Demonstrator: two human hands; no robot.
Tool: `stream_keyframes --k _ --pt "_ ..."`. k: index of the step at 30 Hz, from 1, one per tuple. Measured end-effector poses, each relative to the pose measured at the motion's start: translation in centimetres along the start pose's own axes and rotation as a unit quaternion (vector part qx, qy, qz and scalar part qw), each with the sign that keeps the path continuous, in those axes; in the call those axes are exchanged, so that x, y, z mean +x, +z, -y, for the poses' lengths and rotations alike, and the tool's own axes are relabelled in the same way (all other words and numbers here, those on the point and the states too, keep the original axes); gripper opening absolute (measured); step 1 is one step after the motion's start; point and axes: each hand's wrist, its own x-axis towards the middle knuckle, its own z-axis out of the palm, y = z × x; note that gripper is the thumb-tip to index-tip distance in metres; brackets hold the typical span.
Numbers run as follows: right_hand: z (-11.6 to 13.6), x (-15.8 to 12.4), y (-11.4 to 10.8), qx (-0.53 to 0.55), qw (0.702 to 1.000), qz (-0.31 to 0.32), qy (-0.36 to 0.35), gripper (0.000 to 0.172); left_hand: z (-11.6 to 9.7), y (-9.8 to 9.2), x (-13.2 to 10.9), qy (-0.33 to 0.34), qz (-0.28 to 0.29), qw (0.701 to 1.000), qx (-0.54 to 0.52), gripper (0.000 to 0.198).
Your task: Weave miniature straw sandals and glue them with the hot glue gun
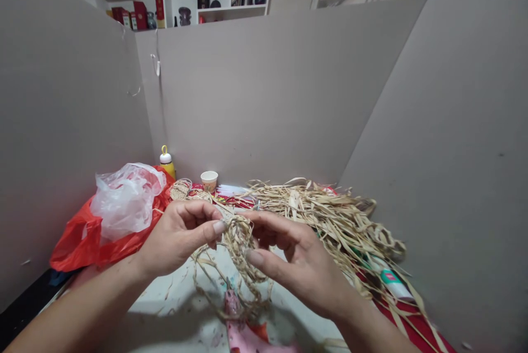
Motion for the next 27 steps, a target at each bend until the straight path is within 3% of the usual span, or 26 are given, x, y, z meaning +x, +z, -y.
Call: stream_keyframes --k 3,7,14,27 --pt "-0.2 0.0 0.4 0.006 0.999 -0.037 0.020 0.025 0.0 0.0 0.1 0.006 -0.005 1.000 0.012 0.015" --pt "-0.1 0.0 0.5 0.004 1.000 -0.003 0.002 0.011 0.0 -0.6 0.6 0.011 -0.017 1.000 0.024 0.015" --pt "0.1 0.1 0.3 -0.084 0.995 0.022 -0.039 0.012 0.4 -0.9 0.8 -0.074 0.037 0.996 -0.046 0.019" --pt "0.2 0.2 1.0 -0.063 0.995 0.035 -0.065 0.016 0.7 -1.0 0.7 -0.103 0.052 0.991 -0.062 0.016"
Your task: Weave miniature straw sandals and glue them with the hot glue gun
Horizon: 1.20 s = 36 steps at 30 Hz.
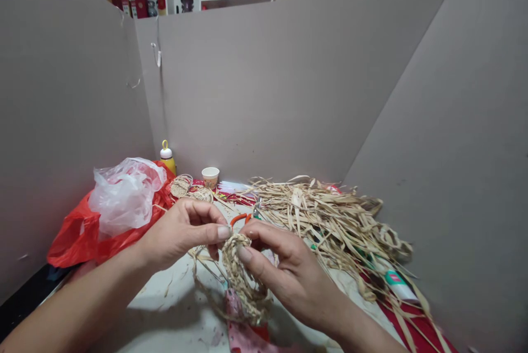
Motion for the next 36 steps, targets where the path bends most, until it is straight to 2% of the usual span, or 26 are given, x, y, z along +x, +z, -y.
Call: stream_keyframes --k 17,19,23,25,28,30,36 --pt "0.3 -0.2 0.1 0.001 1.000 0.001 -0.006 0.017 0.5 1.5 -0.2 0.025 -0.017 1.000 0.006 0.023" --pt "0.2 -0.2 -0.2 -0.002 1.000 0.020 0.005 0.019 0.4 1.3 0.0 0.042 -0.020 0.999 0.022 0.025" --pt "0.0 -0.1 -0.5 -0.017 0.998 0.055 0.022 0.023 -0.2 0.3 0.2 0.105 -0.068 0.992 0.025 0.024" --pt "-0.1 -0.1 -0.5 -0.006 0.998 0.063 0.027 0.024 -0.6 -0.1 0.2 0.097 -0.051 0.994 0.012 0.019" --pt "-0.4 -0.1 -0.5 0.039 0.996 0.069 0.044 0.025 -0.7 -0.2 0.0 0.045 0.027 0.999 0.007 0.017" --pt "-0.6 -0.1 -0.5 0.065 0.993 0.074 0.061 0.026 -0.5 -0.2 0.0 0.027 0.053 0.998 0.002 0.015" --pt "-0.4 -0.1 -0.5 0.080 0.992 0.077 0.067 0.029 -0.1 0.0 0.0 0.020 0.059 0.998 -0.027 0.011"
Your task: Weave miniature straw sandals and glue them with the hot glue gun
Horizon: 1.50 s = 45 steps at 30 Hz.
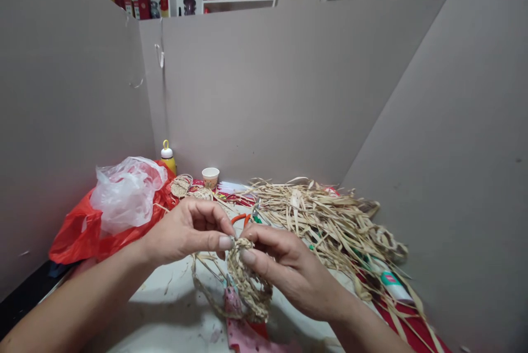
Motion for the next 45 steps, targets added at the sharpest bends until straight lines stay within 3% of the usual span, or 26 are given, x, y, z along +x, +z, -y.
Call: stream_keyframes --k 8,13,19,24,27,30,33,36,40,45 --pt "-0.3 -0.1 0.1 0.024 0.999 -0.032 0.016 0.026 0.2 0.6 0.1 0.053 -0.049 0.997 0.040 0.011" --pt "-0.6 0.1 0.1 0.053 0.997 -0.052 0.013 0.024 0.0 -0.3 0.1 0.086 -0.069 0.992 0.066 0.017" --pt "-0.6 0.2 0.3 0.091 0.993 -0.077 0.015 0.025 -0.4 -0.1 -0.2 0.037 -0.056 0.996 0.063 0.012" --pt "-0.7 -0.1 0.7 0.110 0.991 -0.077 0.024 0.023 -0.3 0.5 -0.2 0.061 -0.053 0.995 0.064 0.009" --pt "-0.6 -0.1 0.6 0.094 0.992 -0.087 0.023 0.021 -0.3 0.2 -0.2 0.079 -0.066 0.992 0.074 0.012" --pt "-0.4 0.1 0.3 0.078 0.992 -0.095 0.031 0.018 -0.2 -0.2 0.0 0.115 -0.090 0.987 0.067 0.027" --pt "-0.3 0.3 0.2 0.034 0.992 -0.118 0.019 0.013 0.1 0.0 0.2 0.093 -0.075 0.990 0.071 0.027" --pt "-0.2 0.2 0.3 -0.056 0.987 -0.145 -0.031 0.009 0.5 0.8 0.3 0.052 -0.061 0.994 0.074 0.022" --pt "0.1 -0.2 0.0 -0.175 0.968 -0.138 -0.115 0.005 0.6 1.3 0.4 0.052 -0.082 0.993 0.068 0.014" --pt "0.4 -0.5 -1.2 -0.198 0.962 -0.167 -0.092 0.023 0.4 0.9 0.6 0.059 -0.103 0.991 0.059 0.012"
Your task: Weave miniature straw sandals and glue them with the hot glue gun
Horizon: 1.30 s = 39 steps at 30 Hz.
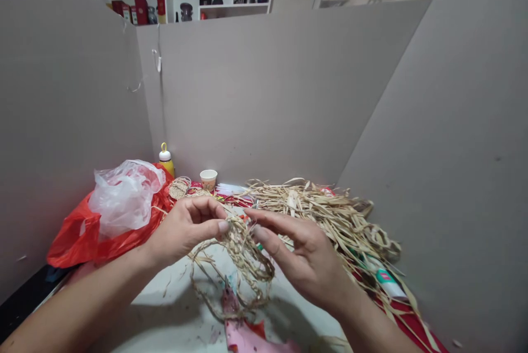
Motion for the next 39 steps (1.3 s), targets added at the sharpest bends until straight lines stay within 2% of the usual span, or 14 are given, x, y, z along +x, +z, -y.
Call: stream_keyframes --k 3,9,15,17,19,21,23,25,26,29,32,36,39 --pt "-0.3 0.1 -0.1 0.034 0.998 -0.041 0.026 0.022 0.2 -0.4 0.1 0.009 -0.010 1.000 -0.004 0.010" --pt "-0.5 -0.1 -1.1 0.075 0.981 -0.168 0.061 0.013 0.3 -0.9 0.3 0.037 -0.020 0.999 -0.007 0.009" --pt "0.0 -0.5 -2.5 0.075 0.970 -0.223 0.056 0.035 0.3 -1.3 0.6 0.035 -0.013 0.999 -0.008 0.011" --pt "0.1 -0.3 -2.1 0.079 0.975 -0.204 0.050 0.042 0.4 -1.3 0.7 0.025 -0.008 1.000 -0.015 0.012" --pt "0.2 0.0 -1.5 0.073 0.985 -0.147 0.051 0.044 0.5 -1.2 0.7 0.014 -0.005 1.000 -0.017 0.013" --pt "0.1 0.3 -0.7 0.080 0.992 -0.066 0.068 0.033 0.6 -1.2 0.6 0.007 -0.002 1.000 -0.015 0.014" --pt "0.1 0.4 0.0 0.127 0.987 -0.004 0.100 0.014 0.7 -1.1 0.5 0.006 0.001 1.000 -0.011 0.015" --pt "0.1 0.4 0.6 0.190 0.971 0.027 0.141 0.027 0.7 -0.9 0.4 0.016 0.001 1.000 -0.005 0.014" --pt "0.2 0.4 0.9 0.214 0.963 0.036 0.162 0.032 0.7 -0.8 0.3 0.023 0.001 1.000 -0.003 0.013" --pt "0.3 0.3 1.6 0.251 0.943 0.045 0.212 0.014 0.6 -0.6 0.1 0.035 0.007 0.999 0.003 0.012" --pt "0.6 0.3 1.9 0.255 0.938 0.036 0.231 0.010 0.4 -0.4 -0.1 0.033 0.016 0.999 0.001 0.017" --pt "0.9 0.3 2.1 0.190 0.963 0.041 0.188 0.008 0.2 0.0 -0.3 0.021 0.018 1.000 0.000 0.029" --pt "1.1 0.2 2.2 0.139 0.978 0.034 0.154 0.009 0.2 0.3 -0.5 0.012 0.022 1.000 0.002 0.027"
